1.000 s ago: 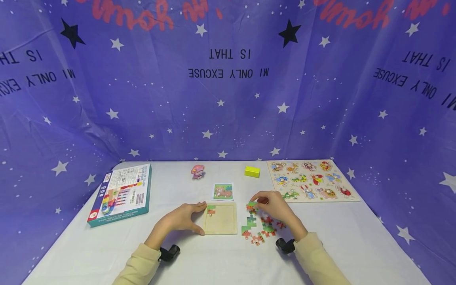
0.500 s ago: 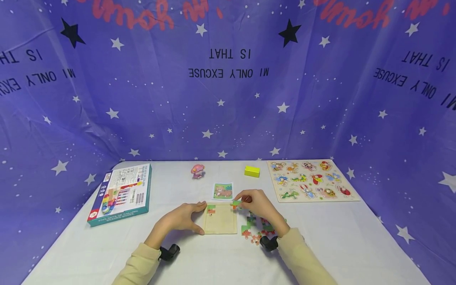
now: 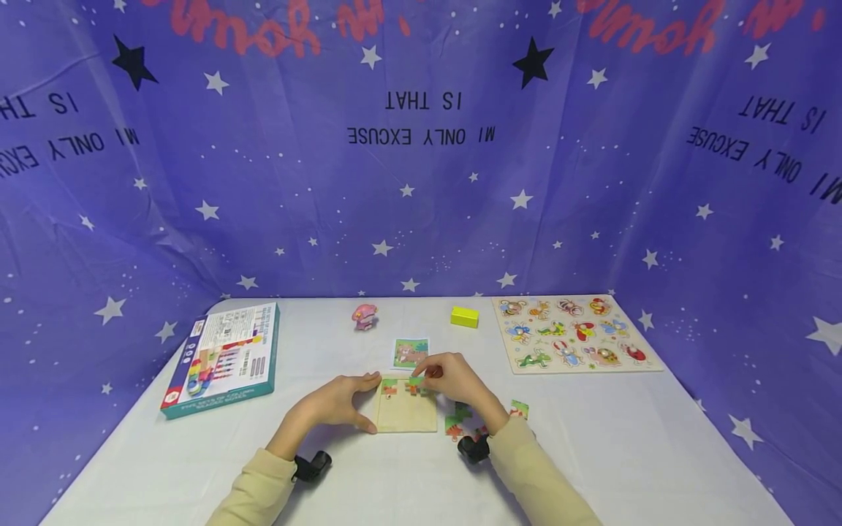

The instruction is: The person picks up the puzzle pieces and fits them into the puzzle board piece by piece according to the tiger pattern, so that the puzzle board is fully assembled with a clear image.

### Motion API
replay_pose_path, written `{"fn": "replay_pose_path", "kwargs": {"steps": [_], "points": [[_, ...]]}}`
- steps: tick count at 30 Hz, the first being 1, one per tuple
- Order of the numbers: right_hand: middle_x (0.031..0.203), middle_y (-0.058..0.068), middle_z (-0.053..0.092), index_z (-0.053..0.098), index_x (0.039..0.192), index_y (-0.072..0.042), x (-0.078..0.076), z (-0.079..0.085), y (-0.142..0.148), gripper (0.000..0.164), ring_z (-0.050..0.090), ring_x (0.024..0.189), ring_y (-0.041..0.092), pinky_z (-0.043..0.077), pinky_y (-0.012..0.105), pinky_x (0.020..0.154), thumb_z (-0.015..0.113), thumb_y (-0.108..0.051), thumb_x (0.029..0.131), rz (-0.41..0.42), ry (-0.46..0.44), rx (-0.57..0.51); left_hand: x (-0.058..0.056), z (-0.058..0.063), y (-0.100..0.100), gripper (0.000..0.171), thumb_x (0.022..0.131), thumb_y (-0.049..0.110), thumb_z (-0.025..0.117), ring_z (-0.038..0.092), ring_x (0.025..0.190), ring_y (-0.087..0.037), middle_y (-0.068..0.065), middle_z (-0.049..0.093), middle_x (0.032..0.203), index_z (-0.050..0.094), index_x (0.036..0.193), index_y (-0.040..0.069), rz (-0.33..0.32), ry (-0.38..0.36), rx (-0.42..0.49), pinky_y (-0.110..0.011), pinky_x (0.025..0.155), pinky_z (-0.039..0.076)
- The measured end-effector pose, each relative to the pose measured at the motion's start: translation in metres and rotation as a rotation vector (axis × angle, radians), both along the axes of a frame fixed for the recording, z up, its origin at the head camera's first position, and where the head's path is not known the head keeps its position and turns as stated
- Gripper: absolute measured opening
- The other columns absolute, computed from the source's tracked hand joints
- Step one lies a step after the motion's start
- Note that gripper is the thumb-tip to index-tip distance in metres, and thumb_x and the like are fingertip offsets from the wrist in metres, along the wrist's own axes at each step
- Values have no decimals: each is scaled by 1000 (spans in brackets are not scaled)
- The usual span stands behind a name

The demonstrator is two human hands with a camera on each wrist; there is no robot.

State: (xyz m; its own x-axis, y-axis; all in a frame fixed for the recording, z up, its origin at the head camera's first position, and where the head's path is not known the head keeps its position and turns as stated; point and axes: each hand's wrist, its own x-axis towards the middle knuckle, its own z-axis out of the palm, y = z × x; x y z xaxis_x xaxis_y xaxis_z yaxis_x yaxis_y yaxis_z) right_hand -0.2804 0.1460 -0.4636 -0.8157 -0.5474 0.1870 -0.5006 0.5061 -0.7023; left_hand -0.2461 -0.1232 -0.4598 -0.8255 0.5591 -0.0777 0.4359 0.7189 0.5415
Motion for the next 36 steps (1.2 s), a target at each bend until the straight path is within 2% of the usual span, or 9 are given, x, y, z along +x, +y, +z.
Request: {"fn": "replay_pose_path", "kwargs": {"steps": [14, 21, 26, 36], "points": [[78, -4, 65, 75, 97, -7, -5, -2, -21, 14, 54, 65, 9, 48, 21, 57, 73, -3, 84, 11, 16, 19, 1, 2, 2, 93, 66, 35, 88, 38, 136, -35, -15, 41, 148, 47, 139, -3, 4, -5, -3, -46, 112, 30], [81, -6, 66, 75, 97, -11, -8, -5, -25, 15, 55, 67, 9, 49, 22, 59, 73, -5, 83, -20, 26, 49, 1, 2, 2, 93, 65, 35, 88, 38, 135, -35, -17, 41, 147, 47, 138, -5, 1, 4, -2, -46, 112, 30], [85, -3, 68, 76, 95, -11, -9, -6, -26, 15, 56, 67, 9, 49, 22, 57, 74, -6, 82, -49, 19, 67, 1, 2, 2, 93, 65, 35, 88, 37, 136, -35, -16, 41, 147, 47, 139, -4, 6, -4, -5, -46, 113, 30], [94, 2, 70, 76, 96, -11, -10, -5, -29, 13, 54, 64, 10, 46, 21, 50, 74, -7, 83, -47, -21, 74, 0, 2, 1, 93, 65, 35, 88, 38, 136, -35, -15, 41, 147, 47, 139, -4, 6, -1, -7, -46, 113, 30]]}}
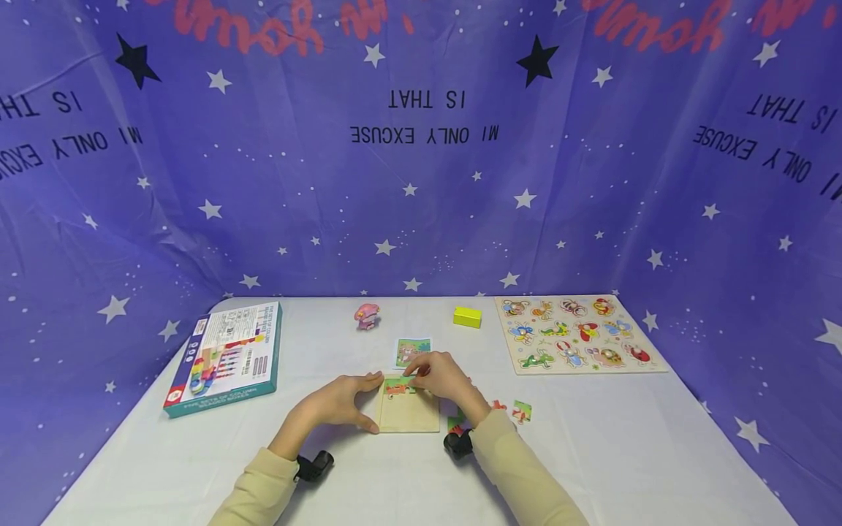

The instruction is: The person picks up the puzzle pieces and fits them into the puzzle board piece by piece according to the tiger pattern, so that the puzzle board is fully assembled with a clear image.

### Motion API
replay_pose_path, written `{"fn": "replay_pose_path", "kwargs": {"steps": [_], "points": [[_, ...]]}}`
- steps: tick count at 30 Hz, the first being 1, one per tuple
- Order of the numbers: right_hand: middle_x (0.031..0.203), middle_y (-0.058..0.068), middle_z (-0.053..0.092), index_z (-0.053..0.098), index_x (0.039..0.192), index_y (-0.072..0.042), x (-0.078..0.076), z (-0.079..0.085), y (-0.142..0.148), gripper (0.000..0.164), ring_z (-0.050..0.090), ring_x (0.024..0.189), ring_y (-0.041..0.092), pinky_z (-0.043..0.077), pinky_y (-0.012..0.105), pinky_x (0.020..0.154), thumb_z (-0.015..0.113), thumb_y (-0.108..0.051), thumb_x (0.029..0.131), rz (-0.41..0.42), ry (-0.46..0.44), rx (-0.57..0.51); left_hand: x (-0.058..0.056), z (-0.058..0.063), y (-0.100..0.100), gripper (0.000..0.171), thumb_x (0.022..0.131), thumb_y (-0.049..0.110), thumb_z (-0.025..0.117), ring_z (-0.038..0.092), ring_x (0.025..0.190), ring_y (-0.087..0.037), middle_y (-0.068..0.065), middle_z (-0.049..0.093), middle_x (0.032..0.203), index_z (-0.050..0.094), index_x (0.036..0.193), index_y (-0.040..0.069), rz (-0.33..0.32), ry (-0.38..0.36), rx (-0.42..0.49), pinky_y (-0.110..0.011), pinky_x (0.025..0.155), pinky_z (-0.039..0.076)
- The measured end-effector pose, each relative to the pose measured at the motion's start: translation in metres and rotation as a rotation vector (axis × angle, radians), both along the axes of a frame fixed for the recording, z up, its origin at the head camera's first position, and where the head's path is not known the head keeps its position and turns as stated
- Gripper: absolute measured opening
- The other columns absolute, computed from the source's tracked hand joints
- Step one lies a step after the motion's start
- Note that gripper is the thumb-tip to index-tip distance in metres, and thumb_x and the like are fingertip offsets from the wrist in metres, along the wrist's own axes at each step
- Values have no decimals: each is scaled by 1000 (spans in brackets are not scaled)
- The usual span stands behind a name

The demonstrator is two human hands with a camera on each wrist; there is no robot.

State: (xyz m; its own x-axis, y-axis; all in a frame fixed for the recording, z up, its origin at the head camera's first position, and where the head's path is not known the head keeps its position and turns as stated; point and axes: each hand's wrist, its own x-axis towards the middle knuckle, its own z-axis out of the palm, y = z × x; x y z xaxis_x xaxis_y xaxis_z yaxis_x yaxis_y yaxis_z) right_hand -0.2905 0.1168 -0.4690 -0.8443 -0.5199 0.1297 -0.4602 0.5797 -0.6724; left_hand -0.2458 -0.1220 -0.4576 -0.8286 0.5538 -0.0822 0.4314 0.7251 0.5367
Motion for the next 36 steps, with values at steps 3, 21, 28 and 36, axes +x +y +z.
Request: {"fn": "replay_pose_path", "kwargs": {"steps": [3, 21, 28, 36], "points": [[96, 2, 70, 76, 95, -11, 0, 0, 0, 13, 53, 64, 10, 46, 21, 50, 74, -7, 83, -3, -11, 4, 0, 0, 0, 93, 65, 35, 88, 38, 136, -34, -15, 41, 147, 47, 139, -4, -3, 4, -1, -45, 113, 30], [95, -2, 70, 77, 92, -12, -1, 1, -2, 11, 51, 67, 9, 45, 21, 57, 78, -11, 81, 16, 31, 20, 3, 4, 0, 92, 66, 34, 88, 37, 136, -34, -15, 41, 148, 47, 139, -3, 7, -13, 3, -46, 113, 30], [90, -3, 69, 76, 95, -12, -1, 2, -5, 18, 54, 71, 8, 48, 22, 64, 81, -14, 78, 98, 80, 62, 3, 4, 0, 92, 66, 34, 88, 37, 136, -34, -15, 41, 148, 47, 139, -3, 8, -16, 6, -47, 113, 29], [86, -4, 67, 75, 93, -12, 0, 2, -9, 18, 52, 68, 7, 47, 21, 62, 82, -15, 77, 85, 81, 90, 2, 2, 0, 92, 66, 35, 88, 37, 136, -33, -13, 41, 148, 47, 139, -2, 9, -12, 3, -46, 113, 29]]}}
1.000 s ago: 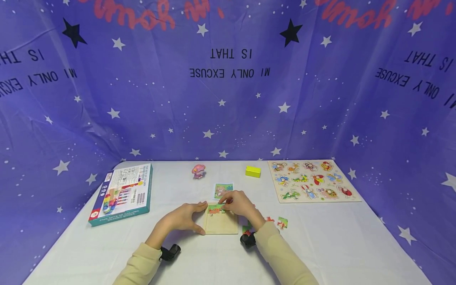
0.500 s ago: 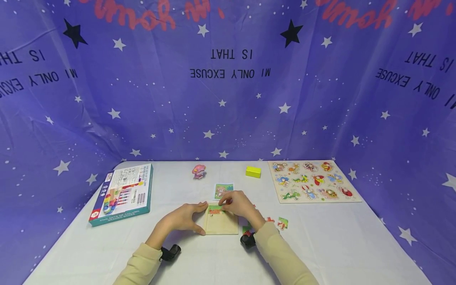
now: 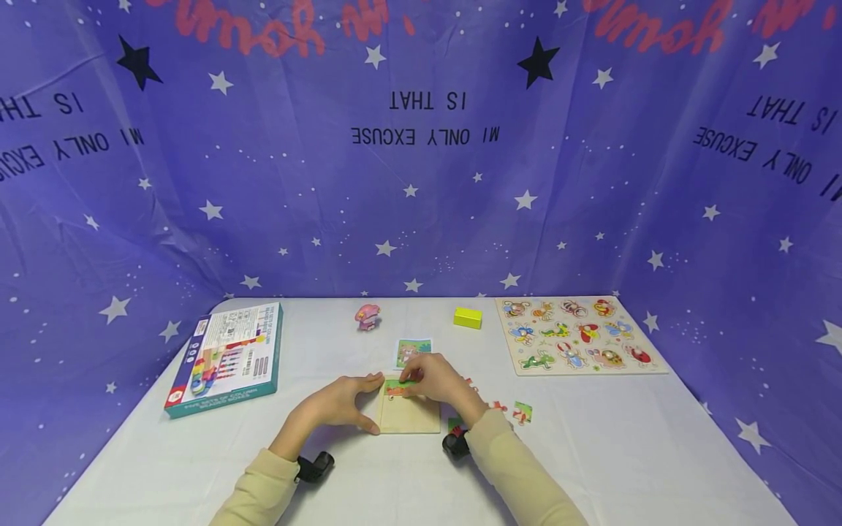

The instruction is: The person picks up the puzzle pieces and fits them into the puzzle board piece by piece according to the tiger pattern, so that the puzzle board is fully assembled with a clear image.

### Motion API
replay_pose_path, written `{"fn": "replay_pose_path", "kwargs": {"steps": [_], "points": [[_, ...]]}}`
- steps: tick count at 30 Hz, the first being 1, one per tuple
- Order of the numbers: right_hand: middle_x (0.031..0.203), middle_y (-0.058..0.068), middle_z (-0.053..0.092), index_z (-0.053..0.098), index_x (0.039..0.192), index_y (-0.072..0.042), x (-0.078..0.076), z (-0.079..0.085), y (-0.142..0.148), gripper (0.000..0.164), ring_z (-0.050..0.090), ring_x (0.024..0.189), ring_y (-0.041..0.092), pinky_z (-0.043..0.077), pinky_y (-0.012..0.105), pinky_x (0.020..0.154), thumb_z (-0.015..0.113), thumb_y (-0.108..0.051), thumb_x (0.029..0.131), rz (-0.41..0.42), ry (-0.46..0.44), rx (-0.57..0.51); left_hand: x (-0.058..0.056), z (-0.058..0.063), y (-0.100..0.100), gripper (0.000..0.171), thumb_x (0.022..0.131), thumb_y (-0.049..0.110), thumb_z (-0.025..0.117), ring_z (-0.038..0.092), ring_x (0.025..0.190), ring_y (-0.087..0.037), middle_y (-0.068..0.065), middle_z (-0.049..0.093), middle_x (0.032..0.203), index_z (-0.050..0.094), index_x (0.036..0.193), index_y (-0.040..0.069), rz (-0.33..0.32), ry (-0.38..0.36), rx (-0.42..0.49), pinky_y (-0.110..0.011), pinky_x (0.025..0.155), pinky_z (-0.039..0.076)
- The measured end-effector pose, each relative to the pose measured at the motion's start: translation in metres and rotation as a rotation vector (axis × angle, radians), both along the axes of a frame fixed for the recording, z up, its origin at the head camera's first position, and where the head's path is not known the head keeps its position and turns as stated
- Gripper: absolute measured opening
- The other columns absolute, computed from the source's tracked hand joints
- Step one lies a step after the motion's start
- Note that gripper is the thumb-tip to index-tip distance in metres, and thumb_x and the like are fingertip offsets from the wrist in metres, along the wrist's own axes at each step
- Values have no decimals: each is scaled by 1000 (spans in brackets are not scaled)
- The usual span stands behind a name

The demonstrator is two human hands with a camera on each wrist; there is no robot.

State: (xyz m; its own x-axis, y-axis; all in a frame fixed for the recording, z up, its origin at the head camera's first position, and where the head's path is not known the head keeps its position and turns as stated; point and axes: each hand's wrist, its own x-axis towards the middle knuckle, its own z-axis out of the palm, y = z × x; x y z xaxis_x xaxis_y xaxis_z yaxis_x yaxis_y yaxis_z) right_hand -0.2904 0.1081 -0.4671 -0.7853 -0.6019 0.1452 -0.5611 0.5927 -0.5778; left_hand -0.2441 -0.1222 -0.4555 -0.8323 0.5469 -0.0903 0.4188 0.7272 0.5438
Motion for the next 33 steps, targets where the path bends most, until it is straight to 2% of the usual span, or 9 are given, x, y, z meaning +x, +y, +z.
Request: {"fn": "replay_pose_path", "kwargs": {"steps": [14, 25, 33], "points": [[77, -5, 66, 74, 83, -11, -2, -3, -3, 15, 54, 67, 6, 49, 21, 61, 84, -15, 73, -75, -22, -32, 1, 1, 0, 92, 66, 33, 88, 38, 136, -35, -17, 41, 147, 47, 138, -5, -7, 1, 18, -46, 112, 30], [80, -4, 66, 76, 87, -10, 1, 3, 0, 13, 56, 70, 8, 50, 22, 63, 82, -9, 76, -61, -43, -1, 1, 2, 1, 91, 67, 33, 88, 37, 136, -35, -17, 40, 148, 47, 138, -5, -5, -12, 11, -47, 112, 30], [76, -4, 66, 75, 80, -10, -1, 4, 0, 10, 57, 68, 7, 50, 21, 61, 82, -7, 75, -77, -71, -7, 1, 1, 1, 91, 67, 34, 88, 37, 136, -34, -16, 41, 148, 47, 139, -4, -2, -6, 4, -47, 112, 30]]}}
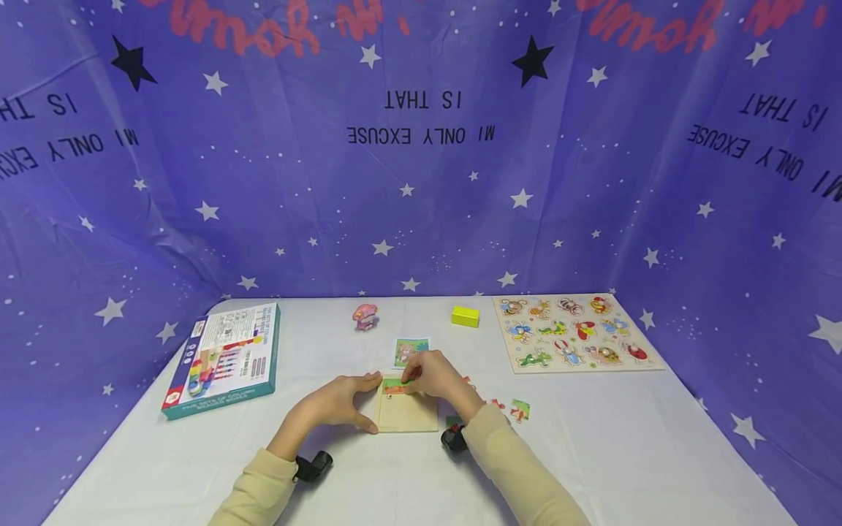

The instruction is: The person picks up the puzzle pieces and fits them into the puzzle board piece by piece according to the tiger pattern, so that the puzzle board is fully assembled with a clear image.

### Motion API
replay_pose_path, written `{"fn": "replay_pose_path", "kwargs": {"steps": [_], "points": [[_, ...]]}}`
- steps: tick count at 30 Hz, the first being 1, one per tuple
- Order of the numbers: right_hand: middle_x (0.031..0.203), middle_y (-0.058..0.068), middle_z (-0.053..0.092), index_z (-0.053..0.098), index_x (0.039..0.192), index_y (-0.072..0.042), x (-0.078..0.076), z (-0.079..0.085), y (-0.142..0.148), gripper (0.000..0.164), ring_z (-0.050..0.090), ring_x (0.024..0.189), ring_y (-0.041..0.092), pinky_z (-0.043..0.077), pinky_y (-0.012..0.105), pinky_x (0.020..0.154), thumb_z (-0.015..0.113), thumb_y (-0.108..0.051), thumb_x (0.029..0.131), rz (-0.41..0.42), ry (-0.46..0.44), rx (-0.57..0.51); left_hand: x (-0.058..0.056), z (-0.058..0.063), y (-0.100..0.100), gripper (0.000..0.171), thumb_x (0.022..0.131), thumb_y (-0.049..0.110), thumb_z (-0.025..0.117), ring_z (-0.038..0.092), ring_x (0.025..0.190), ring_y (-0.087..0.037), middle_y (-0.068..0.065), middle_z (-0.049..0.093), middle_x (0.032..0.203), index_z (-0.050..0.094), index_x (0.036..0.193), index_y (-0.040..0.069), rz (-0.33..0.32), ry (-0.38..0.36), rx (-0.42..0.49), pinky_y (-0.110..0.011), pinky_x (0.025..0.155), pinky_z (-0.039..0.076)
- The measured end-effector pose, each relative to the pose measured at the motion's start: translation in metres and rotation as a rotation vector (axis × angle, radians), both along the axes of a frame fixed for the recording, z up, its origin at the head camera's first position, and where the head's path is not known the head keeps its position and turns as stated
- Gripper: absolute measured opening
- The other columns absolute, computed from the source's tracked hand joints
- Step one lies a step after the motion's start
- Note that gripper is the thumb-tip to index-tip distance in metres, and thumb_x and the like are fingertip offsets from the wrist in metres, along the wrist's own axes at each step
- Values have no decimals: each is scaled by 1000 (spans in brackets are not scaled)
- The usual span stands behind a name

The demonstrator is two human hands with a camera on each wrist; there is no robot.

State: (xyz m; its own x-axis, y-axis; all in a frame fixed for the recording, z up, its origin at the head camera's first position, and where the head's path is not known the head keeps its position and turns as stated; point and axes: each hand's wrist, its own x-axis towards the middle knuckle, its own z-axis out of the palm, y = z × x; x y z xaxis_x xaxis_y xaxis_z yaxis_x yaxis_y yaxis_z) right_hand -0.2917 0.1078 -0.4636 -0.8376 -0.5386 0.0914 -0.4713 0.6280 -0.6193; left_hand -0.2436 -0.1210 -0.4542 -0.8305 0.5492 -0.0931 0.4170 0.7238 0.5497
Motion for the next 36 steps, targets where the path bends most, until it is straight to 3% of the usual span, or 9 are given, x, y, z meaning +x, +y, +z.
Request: {"fn": "replay_pose_path", "kwargs": {"steps": [16, 25, 31, 36], "points": [[84, -3, 66, 75, 85, -10, -2, 0, 6, 10, 57, 73, 8, 50, 22, 65, 80, -6, 77, 19, -45, -15, 0, 0, 1, 91, 67, 32, 88, 37, 136, -35, -17, 40, 148, 46, 139, -4, -5, 5, 2, -47, 112, 30], [92, 0, 70, 74, 99, -9, 6, -2, 22, 19, 57, 76, 10, 51, 25, 69, 78, -11, 81, 102, 37, -49, -1, -5, 3, 91, 67, 35, 88, 37, 137, -33, -14, 40, 149, 47, 140, -2, -5, -1, -4, -45, 113, 30], [95, 6, 70, 73, 103, -5, 15, 0, 41, 21, 63, 82, 18, 55, 26, 70, 76, -7, 82, 116, 80, -117, 0, -3, 2, 91, 66, 33, 88, 37, 136, -34, -15, 40, 148, 47, 139, -3, -7, 7, -5, -47, 112, 30], [97, 8, 69, 72, 104, -4, 22, 2, 54, 22, 63, 84, 23, 55, 25, 68, 75, -7, 83, 110, 85, -107, -1, -5, 0, 92, 66, 33, 89, 37, 136, -34, -15, 40, 148, 47, 139, -4, -2, 14, -7, -46, 113, 30]]}}
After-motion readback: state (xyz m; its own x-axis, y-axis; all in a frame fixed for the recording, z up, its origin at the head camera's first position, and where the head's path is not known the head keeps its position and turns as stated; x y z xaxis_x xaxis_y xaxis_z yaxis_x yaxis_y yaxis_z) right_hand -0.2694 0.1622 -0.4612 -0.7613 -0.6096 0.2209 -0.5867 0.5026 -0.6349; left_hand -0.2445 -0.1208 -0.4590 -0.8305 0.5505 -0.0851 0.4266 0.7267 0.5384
